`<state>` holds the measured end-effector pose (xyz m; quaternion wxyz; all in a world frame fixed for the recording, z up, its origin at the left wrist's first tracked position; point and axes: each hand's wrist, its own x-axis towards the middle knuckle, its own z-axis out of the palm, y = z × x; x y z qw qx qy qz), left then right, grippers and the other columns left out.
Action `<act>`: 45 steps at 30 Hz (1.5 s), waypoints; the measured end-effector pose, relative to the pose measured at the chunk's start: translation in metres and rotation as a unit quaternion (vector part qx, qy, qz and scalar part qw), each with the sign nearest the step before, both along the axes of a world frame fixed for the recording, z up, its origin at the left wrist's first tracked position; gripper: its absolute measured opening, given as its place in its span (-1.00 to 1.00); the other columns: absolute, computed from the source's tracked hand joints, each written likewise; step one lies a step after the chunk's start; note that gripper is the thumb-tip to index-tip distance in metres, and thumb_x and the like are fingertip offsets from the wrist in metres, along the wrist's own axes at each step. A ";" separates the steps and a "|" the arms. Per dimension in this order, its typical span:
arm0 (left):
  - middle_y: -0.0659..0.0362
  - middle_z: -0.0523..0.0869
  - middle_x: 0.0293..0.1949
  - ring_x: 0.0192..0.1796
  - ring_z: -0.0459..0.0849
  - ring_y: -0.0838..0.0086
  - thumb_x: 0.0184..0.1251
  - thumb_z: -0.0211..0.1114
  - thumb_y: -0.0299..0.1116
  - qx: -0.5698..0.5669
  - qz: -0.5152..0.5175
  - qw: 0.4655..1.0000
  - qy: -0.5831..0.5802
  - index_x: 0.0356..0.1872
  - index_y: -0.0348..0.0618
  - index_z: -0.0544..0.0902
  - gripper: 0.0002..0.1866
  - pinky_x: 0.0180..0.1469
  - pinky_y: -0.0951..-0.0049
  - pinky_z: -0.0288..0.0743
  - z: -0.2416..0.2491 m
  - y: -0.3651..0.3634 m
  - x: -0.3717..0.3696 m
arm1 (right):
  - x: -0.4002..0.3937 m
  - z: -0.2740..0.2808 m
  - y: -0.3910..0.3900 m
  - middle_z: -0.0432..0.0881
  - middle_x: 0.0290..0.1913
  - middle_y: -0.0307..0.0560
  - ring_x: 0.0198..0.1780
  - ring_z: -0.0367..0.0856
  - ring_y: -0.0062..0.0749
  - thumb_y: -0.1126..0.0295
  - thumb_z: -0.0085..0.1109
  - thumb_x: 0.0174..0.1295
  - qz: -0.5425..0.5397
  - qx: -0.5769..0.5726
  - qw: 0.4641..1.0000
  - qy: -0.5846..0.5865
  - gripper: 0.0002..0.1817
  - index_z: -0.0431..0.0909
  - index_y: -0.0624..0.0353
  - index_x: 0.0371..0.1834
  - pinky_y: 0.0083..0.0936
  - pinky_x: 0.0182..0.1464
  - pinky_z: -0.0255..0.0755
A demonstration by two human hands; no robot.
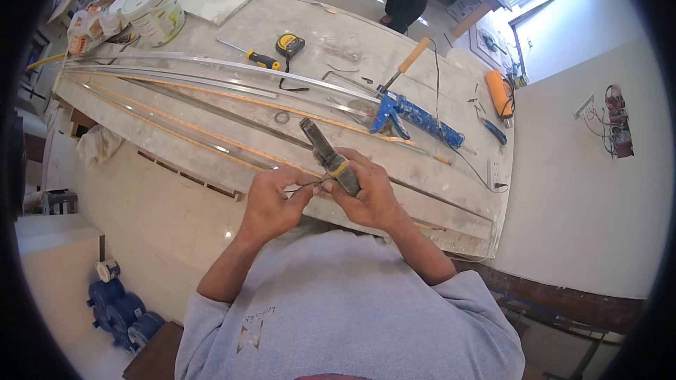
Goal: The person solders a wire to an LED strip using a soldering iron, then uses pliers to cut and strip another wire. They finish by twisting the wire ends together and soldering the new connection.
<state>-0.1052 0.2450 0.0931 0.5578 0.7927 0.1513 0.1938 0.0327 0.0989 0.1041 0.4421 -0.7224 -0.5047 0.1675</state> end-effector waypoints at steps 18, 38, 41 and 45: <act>0.07 0.78 -0.38 -0.37 0.76 0.35 0.28 0.32 -0.53 -0.053 0.010 0.999 0.006 -0.26 -0.28 0.68 -0.94 -0.26 0.42 0.58 -0.008 -0.009 -0.001 | -0.004 -0.008 0.000 0.68 0.07 0.10 0.04 0.70 -0.15 0.46 0.34 0.19 -0.017 0.000 1.000 -0.015 -0.78 0.62 0.30 -0.14 -0.33 0.13 0.51; 0.17 0.71 -0.45 -0.41 0.71 0.58 0.47 0.19 -0.50 -0.320 0.021 0.947 -0.028 -0.10 -0.40 0.62 -0.85 -0.35 0.62 0.50 0.012 -0.009 -0.007 | -0.029 -0.016 -0.041 0.66 -0.16 0.07 -0.17 0.66 -0.19 0.15 0.30 0.33 -0.001 -0.086 0.987 0.137 -0.65 0.63 0.30 -0.22 -0.33 -0.11 0.50; 0.16 0.71 -0.44 -0.42 0.71 0.58 0.46 0.18 -0.52 -0.287 0.012 0.958 -0.020 -0.13 -0.42 0.63 -0.86 -0.35 0.62 0.54 0.017 -0.009 -0.008 | -0.027 -0.019 -0.045 0.66 -0.09 0.00 -0.09 0.62 -0.31 0.20 0.30 0.32 0.020 -0.098 0.987 0.124 -0.62 0.61 0.32 -0.02 -0.39 -0.02 0.46; 0.16 0.71 -0.44 -0.43 0.72 0.57 0.47 0.18 -0.51 -0.275 0.012 0.961 -0.002 -0.17 -0.42 0.63 -0.86 -0.36 0.61 0.54 0.020 -0.010 -0.008 | -0.029 -0.017 -0.041 0.66 -0.05 0.04 -0.08 0.63 -0.27 0.19 0.30 0.32 0.014 -0.075 0.991 0.110 -0.61 0.61 0.32 0.00 -0.38 -0.01 0.47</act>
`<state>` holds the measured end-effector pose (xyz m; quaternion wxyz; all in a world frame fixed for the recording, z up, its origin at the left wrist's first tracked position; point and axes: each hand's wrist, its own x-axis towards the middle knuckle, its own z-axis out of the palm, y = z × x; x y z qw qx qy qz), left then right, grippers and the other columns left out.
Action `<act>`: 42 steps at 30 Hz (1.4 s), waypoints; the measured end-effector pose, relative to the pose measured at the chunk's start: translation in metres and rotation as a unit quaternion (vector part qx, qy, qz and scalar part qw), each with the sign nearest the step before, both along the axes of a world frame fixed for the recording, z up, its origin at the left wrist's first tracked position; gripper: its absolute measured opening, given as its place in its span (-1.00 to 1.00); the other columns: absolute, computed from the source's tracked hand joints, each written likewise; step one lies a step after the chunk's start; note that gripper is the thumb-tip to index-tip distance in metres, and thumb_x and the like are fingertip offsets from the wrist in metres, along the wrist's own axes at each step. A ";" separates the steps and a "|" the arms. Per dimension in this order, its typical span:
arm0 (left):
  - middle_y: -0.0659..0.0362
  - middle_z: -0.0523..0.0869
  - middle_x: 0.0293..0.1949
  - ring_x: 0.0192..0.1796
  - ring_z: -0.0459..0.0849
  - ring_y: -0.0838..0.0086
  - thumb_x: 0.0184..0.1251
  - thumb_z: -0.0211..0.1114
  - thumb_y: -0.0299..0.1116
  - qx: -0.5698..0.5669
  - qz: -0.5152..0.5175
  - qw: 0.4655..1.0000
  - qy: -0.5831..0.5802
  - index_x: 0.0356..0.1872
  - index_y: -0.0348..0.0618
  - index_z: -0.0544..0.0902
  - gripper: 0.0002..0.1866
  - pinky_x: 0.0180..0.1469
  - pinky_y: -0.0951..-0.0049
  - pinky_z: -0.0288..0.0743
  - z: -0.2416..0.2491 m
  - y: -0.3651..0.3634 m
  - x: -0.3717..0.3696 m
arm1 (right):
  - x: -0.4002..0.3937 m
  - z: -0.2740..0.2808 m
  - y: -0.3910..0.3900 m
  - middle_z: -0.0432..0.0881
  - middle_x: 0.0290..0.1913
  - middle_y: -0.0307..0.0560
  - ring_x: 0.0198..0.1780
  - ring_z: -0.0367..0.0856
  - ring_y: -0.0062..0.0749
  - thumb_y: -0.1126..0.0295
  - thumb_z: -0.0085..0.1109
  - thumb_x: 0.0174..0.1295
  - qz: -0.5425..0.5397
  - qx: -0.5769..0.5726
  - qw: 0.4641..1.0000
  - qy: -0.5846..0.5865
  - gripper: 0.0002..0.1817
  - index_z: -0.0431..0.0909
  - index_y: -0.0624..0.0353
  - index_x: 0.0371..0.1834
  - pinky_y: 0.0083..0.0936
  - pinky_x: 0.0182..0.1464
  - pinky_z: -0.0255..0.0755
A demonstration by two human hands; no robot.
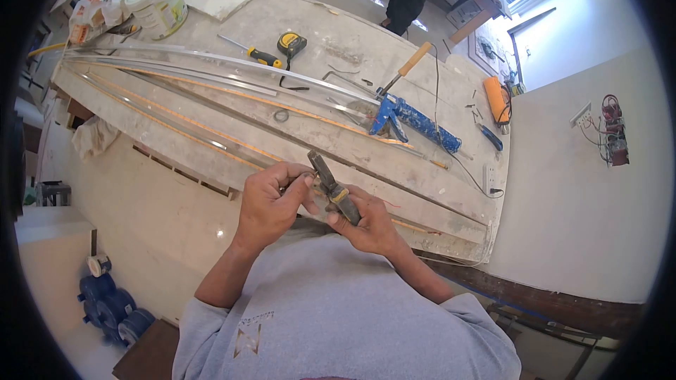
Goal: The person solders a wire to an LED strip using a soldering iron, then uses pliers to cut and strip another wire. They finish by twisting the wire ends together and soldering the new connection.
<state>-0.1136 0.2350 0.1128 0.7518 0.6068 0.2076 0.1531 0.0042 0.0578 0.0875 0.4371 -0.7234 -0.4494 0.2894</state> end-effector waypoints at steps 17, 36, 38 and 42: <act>0.14 0.73 -0.42 -0.43 0.72 0.57 0.49 0.18 -0.49 -0.023 -0.025 0.999 0.013 -0.16 -0.44 0.64 -0.83 -0.37 0.61 0.55 0.005 0.005 0.000 | 0.001 0.011 0.006 0.59 -0.03 0.14 -0.08 0.63 -0.01 0.22 0.35 0.24 -0.028 -0.020 0.990 -0.135 -0.66 0.61 0.34 -0.18 -0.25 -0.05 0.51; 0.14 0.72 -0.43 -0.41 0.69 0.59 0.47 0.18 -0.51 0.028 -0.040 0.999 0.004 -0.19 -0.40 0.59 -0.88 -0.34 0.59 0.54 -0.001 0.015 0.010 | 0.013 -0.005 0.011 0.58 -0.23 0.11 -0.26 0.61 0.01 0.32 0.40 0.16 -0.047 -0.007 0.984 -0.173 -0.71 0.58 0.31 -0.23 -0.23 -0.23 0.50; 0.14 0.72 -0.44 -0.41 0.68 0.59 0.46 0.18 -0.52 0.054 -0.043 0.998 0.007 -0.20 -0.39 0.59 -0.89 -0.33 0.59 0.54 -0.006 0.017 0.014 | 0.015 -0.009 0.015 0.58 -0.27 0.03 -0.33 0.59 -0.10 0.37 0.38 0.18 -0.049 -0.001 0.980 -0.192 -0.72 0.60 0.29 -0.12 -0.32 -0.27 0.46; 0.21 0.65 -0.50 -0.49 0.55 0.66 0.45 0.19 -0.52 0.097 -0.022 0.995 0.019 -0.28 -0.35 0.55 -0.90 -0.43 0.60 0.42 -0.010 0.023 0.020 | 0.021 -0.006 0.024 0.58 -0.28 0.05 -0.33 0.58 -0.05 0.43 0.36 0.15 -0.044 -0.016 0.981 -0.189 -0.78 0.58 0.29 -0.20 -0.31 -0.28 0.46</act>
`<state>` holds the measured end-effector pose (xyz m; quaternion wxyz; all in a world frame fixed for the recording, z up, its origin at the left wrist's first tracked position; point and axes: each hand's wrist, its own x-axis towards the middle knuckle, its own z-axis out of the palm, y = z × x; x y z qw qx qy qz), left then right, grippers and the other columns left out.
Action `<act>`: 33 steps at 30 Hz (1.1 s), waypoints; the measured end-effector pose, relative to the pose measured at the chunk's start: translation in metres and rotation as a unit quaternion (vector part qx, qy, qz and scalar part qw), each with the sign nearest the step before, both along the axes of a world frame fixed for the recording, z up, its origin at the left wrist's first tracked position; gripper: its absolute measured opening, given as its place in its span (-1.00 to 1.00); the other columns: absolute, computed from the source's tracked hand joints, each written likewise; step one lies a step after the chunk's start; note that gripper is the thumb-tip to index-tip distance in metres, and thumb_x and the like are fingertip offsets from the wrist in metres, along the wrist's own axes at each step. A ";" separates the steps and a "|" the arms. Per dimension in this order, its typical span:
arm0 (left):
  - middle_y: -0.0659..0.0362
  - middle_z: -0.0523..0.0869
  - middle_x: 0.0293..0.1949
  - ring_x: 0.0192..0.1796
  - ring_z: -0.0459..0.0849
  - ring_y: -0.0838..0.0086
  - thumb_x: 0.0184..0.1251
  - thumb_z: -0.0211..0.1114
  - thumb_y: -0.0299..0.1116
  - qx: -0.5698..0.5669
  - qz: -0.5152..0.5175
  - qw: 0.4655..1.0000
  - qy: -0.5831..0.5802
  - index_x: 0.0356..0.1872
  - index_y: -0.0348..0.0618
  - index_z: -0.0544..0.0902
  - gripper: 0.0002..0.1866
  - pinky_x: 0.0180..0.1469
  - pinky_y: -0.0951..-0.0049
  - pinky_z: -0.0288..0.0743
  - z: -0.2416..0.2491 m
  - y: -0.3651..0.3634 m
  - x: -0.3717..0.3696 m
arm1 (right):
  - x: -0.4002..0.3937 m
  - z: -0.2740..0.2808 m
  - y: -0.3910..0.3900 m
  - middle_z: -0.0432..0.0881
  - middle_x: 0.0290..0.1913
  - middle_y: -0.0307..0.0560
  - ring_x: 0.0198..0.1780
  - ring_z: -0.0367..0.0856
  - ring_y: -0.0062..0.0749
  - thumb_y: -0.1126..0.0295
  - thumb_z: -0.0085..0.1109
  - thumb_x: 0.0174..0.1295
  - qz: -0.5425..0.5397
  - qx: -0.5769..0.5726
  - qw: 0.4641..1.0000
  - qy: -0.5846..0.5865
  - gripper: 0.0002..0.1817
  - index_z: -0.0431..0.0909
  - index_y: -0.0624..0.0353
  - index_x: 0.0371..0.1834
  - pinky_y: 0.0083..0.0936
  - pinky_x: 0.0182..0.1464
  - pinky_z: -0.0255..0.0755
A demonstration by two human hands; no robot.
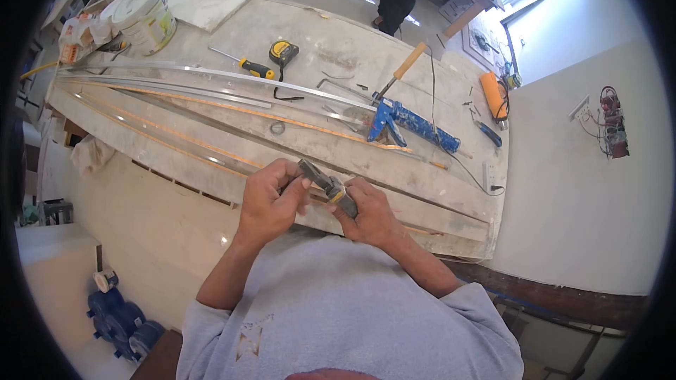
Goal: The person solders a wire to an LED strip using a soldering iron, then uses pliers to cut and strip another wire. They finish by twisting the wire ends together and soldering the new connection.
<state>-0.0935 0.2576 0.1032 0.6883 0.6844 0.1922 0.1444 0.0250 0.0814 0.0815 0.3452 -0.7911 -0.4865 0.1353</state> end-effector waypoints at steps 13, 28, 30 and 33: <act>0.42 0.45 -0.60 -0.57 0.27 0.79 0.36 0.30 -0.51 -0.096 0.126 0.985 -0.065 -0.34 -0.24 0.58 -0.92 -0.53 0.64 0.12 0.004 0.022 0.000 | 0.042 -0.007 0.066 0.58 -0.30 0.18 -0.26 0.61 0.18 0.40 0.35 0.10 0.054 0.075 0.995 -0.040 -0.80 0.56 0.27 -0.34 -0.04 -0.17 0.51; 0.29 0.57 -0.51 -0.47 0.45 0.70 0.44 0.16 -0.53 -0.181 0.131 0.968 -0.118 -0.12 -0.35 0.61 -0.88 -0.40 0.66 0.30 -0.008 0.056 0.022 | 0.245 -0.046 0.201 0.57 -0.04 0.27 0.03 0.62 0.17 -0.06 0.24 0.26 -0.082 -0.238 0.951 -0.182 -0.49 0.70 0.26 -0.16 -0.08 0.05 0.54; 0.26 0.59 -0.49 -0.43 0.50 0.69 0.43 0.16 -0.55 -0.177 0.128 0.969 -0.114 -0.11 -0.36 0.61 -0.87 -0.35 0.66 0.35 -0.007 0.060 0.022 | 0.270 -0.056 0.216 0.54 0.06 0.27 0.09 0.60 0.15 -0.08 0.25 0.26 -0.060 -0.253 0.943 -0.206 -0.47 0.69 0.25 -0.12 -0.07 0.08 0.53; 0.26 0.59 -0.48 -0.47 0.46 0.66 0.42 0.17 -0.55 -0.142 0.142 0.974 -0.102 -0.10 -0.36 0.60 -0.86 -0.39 0.61 0.32 -0.004 0.062 0.027 | 0.298 -0.078 0.226 0.52 0.09 0.26 0.19 0.52 0.11 -0.11 0.28 0.22 -0.018 -0.291 0.928 -0.234 -0.43 0.69 0.23 -0.05 -0.06 0.15 0.49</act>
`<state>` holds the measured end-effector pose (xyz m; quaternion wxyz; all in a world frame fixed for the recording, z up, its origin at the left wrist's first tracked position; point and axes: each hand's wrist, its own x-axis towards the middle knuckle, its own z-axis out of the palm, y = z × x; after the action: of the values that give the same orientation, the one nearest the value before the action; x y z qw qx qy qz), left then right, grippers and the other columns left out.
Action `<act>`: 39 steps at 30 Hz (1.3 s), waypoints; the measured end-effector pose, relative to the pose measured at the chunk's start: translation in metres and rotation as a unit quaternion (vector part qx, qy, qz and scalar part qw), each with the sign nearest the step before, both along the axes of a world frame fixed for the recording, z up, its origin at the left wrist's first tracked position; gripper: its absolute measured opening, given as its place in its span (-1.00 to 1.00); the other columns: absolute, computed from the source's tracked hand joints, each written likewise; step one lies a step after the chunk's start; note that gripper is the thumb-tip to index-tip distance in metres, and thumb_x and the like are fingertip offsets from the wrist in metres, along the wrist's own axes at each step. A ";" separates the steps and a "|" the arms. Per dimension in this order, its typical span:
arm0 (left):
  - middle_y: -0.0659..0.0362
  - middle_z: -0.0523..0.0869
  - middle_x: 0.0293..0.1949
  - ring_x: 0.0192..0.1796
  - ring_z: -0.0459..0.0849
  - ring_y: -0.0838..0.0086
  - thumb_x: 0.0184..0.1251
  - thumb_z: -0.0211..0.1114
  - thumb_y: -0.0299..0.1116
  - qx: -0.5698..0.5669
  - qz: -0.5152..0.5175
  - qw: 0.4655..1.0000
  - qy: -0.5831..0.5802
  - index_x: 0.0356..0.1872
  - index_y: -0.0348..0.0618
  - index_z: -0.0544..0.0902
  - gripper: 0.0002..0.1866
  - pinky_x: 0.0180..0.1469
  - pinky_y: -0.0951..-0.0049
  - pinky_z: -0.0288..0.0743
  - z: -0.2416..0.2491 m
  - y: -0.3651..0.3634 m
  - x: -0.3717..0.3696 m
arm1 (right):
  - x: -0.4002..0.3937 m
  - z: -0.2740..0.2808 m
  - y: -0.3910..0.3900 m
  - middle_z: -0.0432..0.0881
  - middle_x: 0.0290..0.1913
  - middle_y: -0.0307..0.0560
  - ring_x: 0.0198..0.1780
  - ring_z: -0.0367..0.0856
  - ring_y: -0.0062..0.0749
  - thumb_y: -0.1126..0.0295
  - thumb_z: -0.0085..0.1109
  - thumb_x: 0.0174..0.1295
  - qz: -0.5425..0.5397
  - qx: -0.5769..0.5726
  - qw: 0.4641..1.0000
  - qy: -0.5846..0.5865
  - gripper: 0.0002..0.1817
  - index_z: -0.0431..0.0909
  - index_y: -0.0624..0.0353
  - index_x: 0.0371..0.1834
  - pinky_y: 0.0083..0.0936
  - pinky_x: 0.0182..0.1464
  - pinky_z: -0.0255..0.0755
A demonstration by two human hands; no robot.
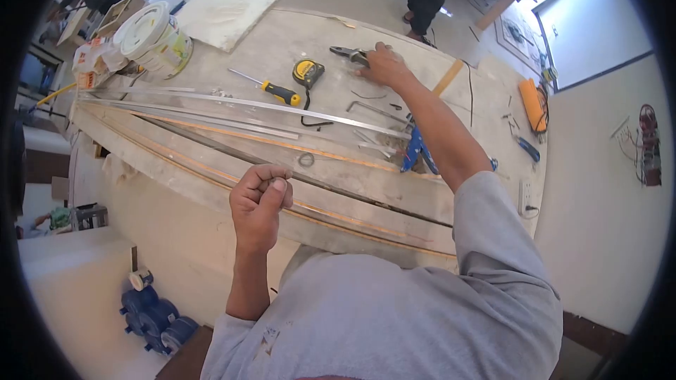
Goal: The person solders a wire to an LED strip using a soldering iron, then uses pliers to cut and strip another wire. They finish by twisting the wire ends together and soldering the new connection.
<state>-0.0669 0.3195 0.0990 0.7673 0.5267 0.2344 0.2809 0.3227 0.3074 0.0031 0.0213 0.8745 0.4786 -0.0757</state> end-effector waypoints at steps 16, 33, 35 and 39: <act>0.18 0.59 -0.42 -0.37 0.55 0.61 0.43 0.19 -0.57 -0.047 -0.171 0.978 -0.114 -0.10 -0.16 0.30 -0.77 -0.28 0.57 0.44 0.032 -0.026 0.004 | -0.205 0.181 -0.136 0.69 -0.15 -0.17 -0.07 0.67 -0.29 0.49 0.45 0.10 0.337 0.377 0.831 0.233 -0.66 0.63 0.06 -0.04 0.00 0.34 0.38; 0.18 0.76 -0.39 -0.36 0.66 0.55 0.34 0.30 -0.51 0.289 -0.103 0.949 0.078 -0.21 -0.27 0.66 -0.92 -0.25 0.52 0.46 0.051 -0.134 -0.030 | -0.231 0.189 -0.237 0.51 -0.34 -0.24 -0.27 0.53 -0.31 0.55 0.30 0.04 0.432 0.357 0.820 0.114 -0.81 0.51 0.09 -0.32 -0.02 0.34 0.34; 0.16 0.76 -0.37 -0.35 0.68 0.46 0.29 0.31 -0.52 0.365 -0.069 0.923 0.098 -0.22 -0.24 0.66 -0.92 -0.22 0.45 0.45 0.049 -0.152 -0.027 | -0.230 0.181 -0.250 0.51 -0.35 -0.23 -0.28 0.52 -0.31 0.55 0.30 0.02 0.426 0.361 0.821 0.124 -0.81 0.49 0.09 -0.35 -0.03 0.32 0.37; 0.17 0.75 -0.35 -0.29 0.67 0.25 0.20 0.34 -0.51 0.475 -0.019 0.866 0.157 -0.27 -0.14 0.65 -0.90 -0.10 0.26 0.38 0.048 -0.193 -0.025 | -0.224 0.166 -0.281 0.50 -0.37 -0.20 -0.30 0.52 -0.27 0.57 0.28 -0.03 0.425 0.363 0.814 0.161 -0.81 0.47 0.10 -0.38 -0.04 0.29 0.40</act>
<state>-0.0916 0.1263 0.1470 0.3825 0.8689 0.1804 0.2572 0.0984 0.0263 0.1686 -0.3445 0.5036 0.7920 -0.0195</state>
